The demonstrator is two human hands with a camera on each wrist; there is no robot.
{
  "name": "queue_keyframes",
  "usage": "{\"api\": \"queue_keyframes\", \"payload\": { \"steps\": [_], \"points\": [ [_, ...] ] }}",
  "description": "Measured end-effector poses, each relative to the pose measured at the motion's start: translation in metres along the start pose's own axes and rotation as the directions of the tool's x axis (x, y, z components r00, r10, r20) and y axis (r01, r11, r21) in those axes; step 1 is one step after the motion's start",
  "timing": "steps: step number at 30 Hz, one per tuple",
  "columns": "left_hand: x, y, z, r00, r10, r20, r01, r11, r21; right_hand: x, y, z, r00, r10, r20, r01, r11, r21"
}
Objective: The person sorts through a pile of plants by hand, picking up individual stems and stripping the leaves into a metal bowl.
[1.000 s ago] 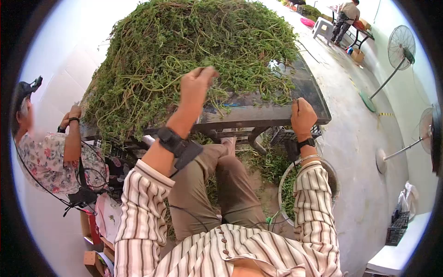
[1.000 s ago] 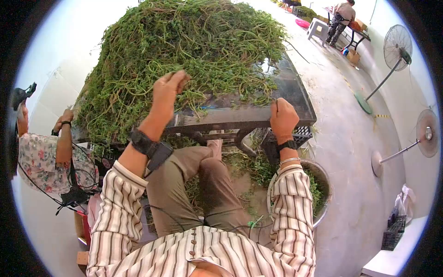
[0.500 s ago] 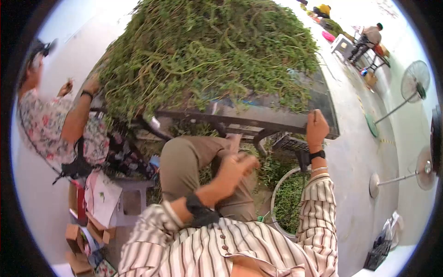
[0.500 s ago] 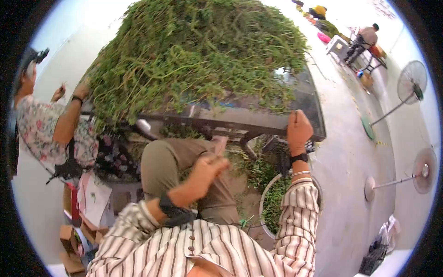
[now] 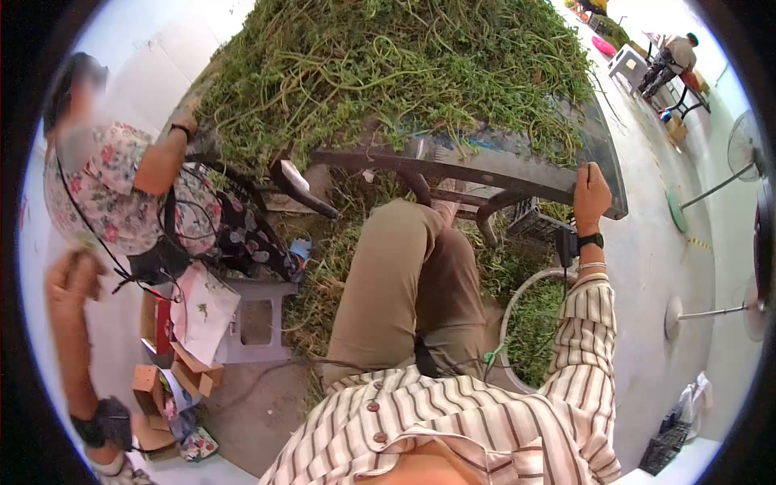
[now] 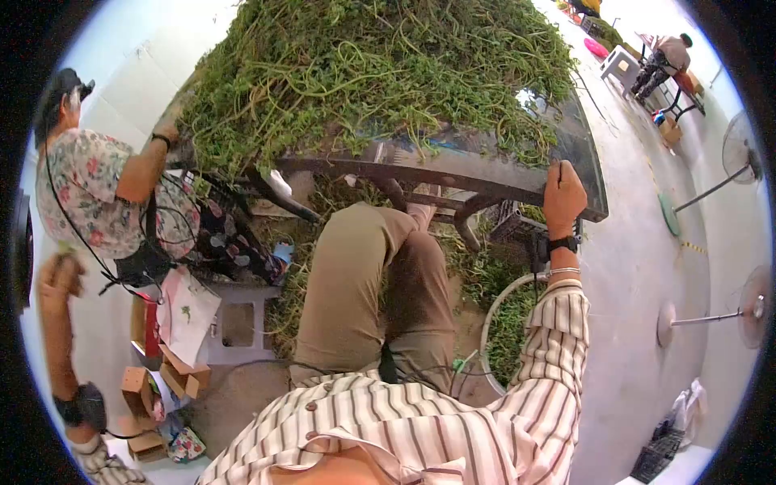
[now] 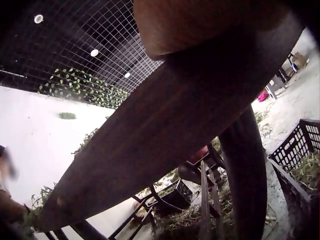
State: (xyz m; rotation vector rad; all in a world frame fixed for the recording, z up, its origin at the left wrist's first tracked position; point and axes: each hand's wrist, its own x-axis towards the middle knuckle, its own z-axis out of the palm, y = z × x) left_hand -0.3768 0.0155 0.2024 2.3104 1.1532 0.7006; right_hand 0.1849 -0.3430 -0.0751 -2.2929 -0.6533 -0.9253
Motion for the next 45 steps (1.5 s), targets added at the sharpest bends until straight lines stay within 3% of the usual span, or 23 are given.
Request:
{"api": "queue_keyframes", "payload": {
  "steps": [1,4,5,6,7,9,10,11,13,17,19,21,23,25,28,29,31,33,35,37,39,43,45],
  "points": [
    [0.004,-0.006,-0.014,0.995,0.043,-0.093,-0.042,0.999,0.020,0.000,-0.001,-0.001,1.000,-0.021,0.008,0.021,1.000,-0.004],
    [0.002,0.052,0.040,0.996,-0.033,-0.087,0.031,0.999,-0.017,0.000,-0.001,0.002,1.000,-0.011,-0.028,0.010,1.000,-0.029],
    [0.001,0.056,0.078,0.997,-0.072,-0.015,0.069,0.990,-0.121,0.001,-0.002,0.003,0.999,-0.013,-0.045,0.012,1.000,-0.020],
    [-0.005,0.066,0.118,0.991,0.082,0.101,-0.071,0.991,-0.111,0.000,-0.002,0.001,1.000,-0.018,-0.022,0.019,1.000,0.008],
    [-0.006,0.083,0.153,0.925,0.000,0.380,0.140,0.930,-0.340,-0.001,-0.001,0.000,1.000,-0.020,-0.007,0.020,0.999,0.032],
    [-0.015,0.089,0.240,0.775,0.272,0.570,-0.015,0.910,-0.414,-0.002,0.002,0.001,1.000,0.002,0.004,-0.003,1.000,0.027],
    [-0.028,0.104,0.286,0.729,0.225,0.646,0.158,0.864,-0.479,-0.002,0.002,0.002,1.000,-0.017,-0.001,0.017,1.000,0.007],
    [-0.043,0.128,0.316,0.595,0.272,0.756,0.346,0.763,-0.546,0.000,0.002,0.002,0.999,-0.040,-0.002,0.039,0.999,-0.013],
    [-0.073,0.164,0.379,0.489,0.429,0.759,0.457,0.616,-0.642,0.001,0.003,0.001,0.999,-0.045,-0.019,0.045,0.999,0.007],
    [-0.093,0.235,0.411,0.218,0.694,0.686,0.638,0.430,-0.639,0.000,0.002,0.002,0.998,0.002,0.055,-0.002,1.000,-0.005],
    [-0.086,0.255,0.416,0.213,0.741,0.637,0.604,0.412,-0.682,-0.001,0.001,0.004,0.999,-0.032,-0.031,0.033,0.998,0.049],
    [-0.078,0.267,0.428,0.208,0.779,0.591,0.578,0.389,-0.718,-0.003,0.000,0.002,1.000,-0.016,0.000,0.016,1.000,0.024],
    [-0.067,0.271,0.441,0.441,0.795,0.417,0.465,0.195,-0.864,-0.003,-0.001,0.000,0.998,0.052,0.047,-0.054,0.997,0.049],
    [-0.056,0.264,0.449,0.463,0.794,0.393,0.440,0.179,-0.880,-0.001,0.004,-0.003,0.995,0.065,0.076,-0.070,0.996,0.059],
    [-0.030,0.253,0.458,0.552,0.764,0.334,0.145,0.307,-0.941,0.010,0.007,-0.022,0.936,0.181,0.302,-0.280,0.903,0.327],
    [-0.020,0.249,0.462,0.568,0.751,0.338,0.156,0.304,-0.940,0.014,0.012,-0.029,0.920,0.166,0.354,-0.308,0.866,0.395],
    [-0.006,0.240,0.476,0.471,0.846,0.249,-0.455,0.475,-0.753,0.031,0.004,-0.060,0.666,0.381,0.642,-0.714,0.576,0.399],
    [0.006,0.231,0.489,0.464,0.809,0.361,-0.470,0.571,-0.673,0.053,0.022,-0.080,0.626,0.374,0.685,-0.734,0.580,0.353],
    [0.014,0.225,0.488,0.545,0.749,0.376,-0.427,0.634,-0.645,0.086,0.028,-0.097,0.698,0.323,0.639,-0.621,0.717,0.316],
    [0.024,0.233,0.477,0.779,0.624,0.051,-0.328,0.477,-0.815,0.120,0.027,-0.101,0.729,0.256,0.635,-0.593,0.699,0.399],
    [0.047,0.240,0.464,0.845,0.481,-0.233,-0.393,0.266,-0.880,0.148,-0.027,-0.094,0.744,0.184,0.642,-0.513,0.773,0.373],
    [0.068,0.222,0.426,0.937,0.308,-0.168,-0.232,0.185,-0.955,0.156,-0.119,-0.034,0.646,-0.093,0.758,-0.332,0.859,0.389],
    [0.071,0.213,0.419,0.963,0.268,-0.038,-0.053,0.050,-0.997,0.159,-0.152,0.007,0.422,-0.348,0.837,-0.129,0.891,0.436]
  ]
}}
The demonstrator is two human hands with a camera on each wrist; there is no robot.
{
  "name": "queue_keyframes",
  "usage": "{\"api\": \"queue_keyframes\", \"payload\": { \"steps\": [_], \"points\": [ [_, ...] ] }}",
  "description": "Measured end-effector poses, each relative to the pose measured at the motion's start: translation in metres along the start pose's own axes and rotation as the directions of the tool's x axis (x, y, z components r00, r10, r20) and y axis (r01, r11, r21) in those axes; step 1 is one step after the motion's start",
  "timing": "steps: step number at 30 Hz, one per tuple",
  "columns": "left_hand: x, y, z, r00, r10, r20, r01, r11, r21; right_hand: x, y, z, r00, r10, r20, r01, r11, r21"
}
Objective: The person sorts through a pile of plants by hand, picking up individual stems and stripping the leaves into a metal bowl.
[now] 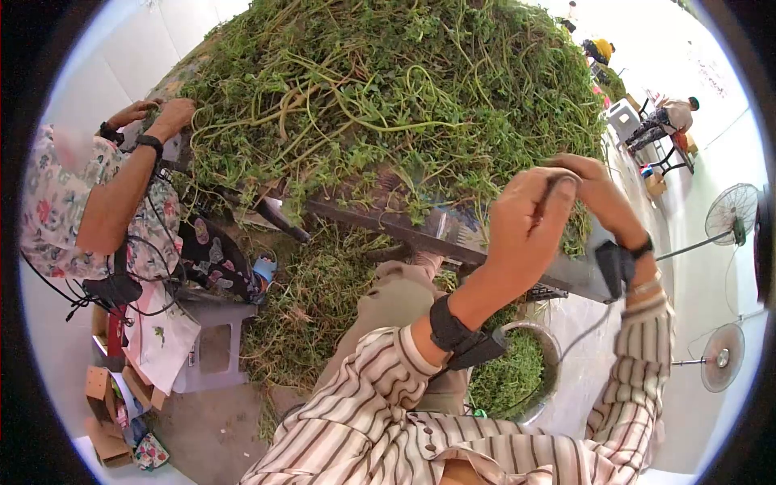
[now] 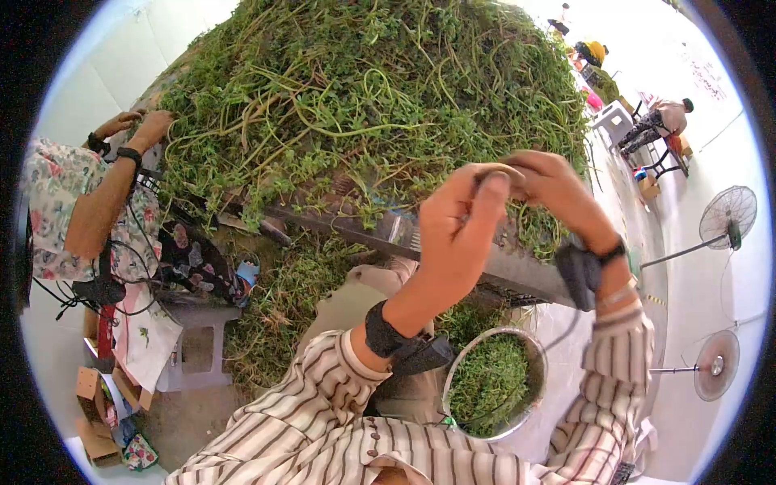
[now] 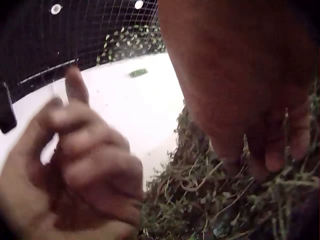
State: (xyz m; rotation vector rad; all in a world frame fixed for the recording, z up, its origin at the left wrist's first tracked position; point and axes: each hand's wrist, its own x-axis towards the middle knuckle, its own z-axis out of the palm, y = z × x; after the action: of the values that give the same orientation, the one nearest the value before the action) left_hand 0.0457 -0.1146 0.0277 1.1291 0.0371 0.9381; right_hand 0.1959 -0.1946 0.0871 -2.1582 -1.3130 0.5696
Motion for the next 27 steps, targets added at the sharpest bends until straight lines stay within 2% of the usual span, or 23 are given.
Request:
{"api": "queue_keyframes", "payload": {
  "steps": [1,2,4,5,7,8,10,11,12,13,15,20,22,24,26,27],
  "points": [
    [0.002,-0.002,-0.003,0.996,0.077,-0.045,-0.077,0.997,-0.003,0.020,-0.002,0.016,0.981,-0.186,0.057,0.185,0.983,0.020],
    [0.005,-0.001,-0.006,0.996,0.083,-0.040,-0.083,0.997,0.001,0.039,-0.005,0.031,0.923,-0.369,0.105,0.367,0.929,0.047],
    [0.010,0.005,-0.012,0.984,0.103,-0.142,-0.123,0.982,-0.146,0.071,-0.019,0.054,0.851,-0.471,0.234,0.473,0.880,0.050],
    [0.011,0.009,-0.017,0.983,0.093,-0.157,-0.113,0.985,-0.127,0.083,-0.025,0.066,0.850,-0.476,0.227,0.477,0.877,0.050],
    [0.013,0.013,-0.022,0.979,0.086,-0.183,-0.115,0.981,-0.155,0.102,-0.026,0.087,0.906,-0.341,0.250,0.328,0.940,0.094],
    [0.013,0.016,-0.024,0.974,0.076,-0.213,-0.117,0.976,-0.186,0.121,0.001,0.101,0.908,-0.338,0.246,0.325,0.941,0.093],
    [0.014,0.019,-0.028,0.975,0.070,-0.210,-0.100,0.986,-0.135,0.162,0.058,0.131,0.843,-0.494,0.213,0.491,0.868,0.073],
    [0.014,0.018,-0.030,0.977,0.073,-0.201,-0.102,0.985,-0.138,0.150,0.028,0.126,0.845,-0.492,0.210,0.489,0.870,0.070],
    [0.015,0.017,-0.031,0.978,0.075,-0.195,-0.104,0.984,-0.142,0.137,-0.003,0.121,0.921,-0.354,0.162,0.382,0.902,-0.201],
    [0.015,0.016,-0.032,0.978,0.075,-0.196,-0.104,0.984,-0.145,0.128,-0.026,0.117,0.972,-0.223,0.078,0.234,0.861,-0.451],
    [0.013,0.016,-0.032,0.985,0.019,-0.171,-0.045,0.988,-0.150,0.131,-0.019,0.117,0.975,-0.205,0.089,0.221,0.825,-0.520],
    [0.016,0.016,-0.031,0.987,0.008,-0.158,-0.040,0.979,-0.198,0.120,-0.028,0.105,0.991,-0.102,0.086,0.133,0.737,-0.662],
    [0.016,0.014,-0.032,0.985,0.001,-0.175,-0.040,0.976,-0.215,0.123,-0.020,0.104,0.954,-0.299,0.025,0.246,0.734,-0.633],
    [0.017,0.013,-0.035,0.983,-0.035,-0.180,-0.008,0.973,-0.231,0.132,-0.015,0.099,0.950,-0.313,-0.015,0.245,0.772,-0.587],
    [0.016,0.015,-0.038,0.980,-0.069,-0.185,0.018,0.965,-0.263,0.137,-0.015,0.094,0.817,-0.520,-0.251,0.380,0.812,-0.443],
    [0.017,0.016,-0.038,0.977,-0.104,-0.186,0.046,0.956,-0.291,0.139,-0.017,0.087,0.848,-0.455,-0.274,0.351,0.867,-0.353]
  ]
}}
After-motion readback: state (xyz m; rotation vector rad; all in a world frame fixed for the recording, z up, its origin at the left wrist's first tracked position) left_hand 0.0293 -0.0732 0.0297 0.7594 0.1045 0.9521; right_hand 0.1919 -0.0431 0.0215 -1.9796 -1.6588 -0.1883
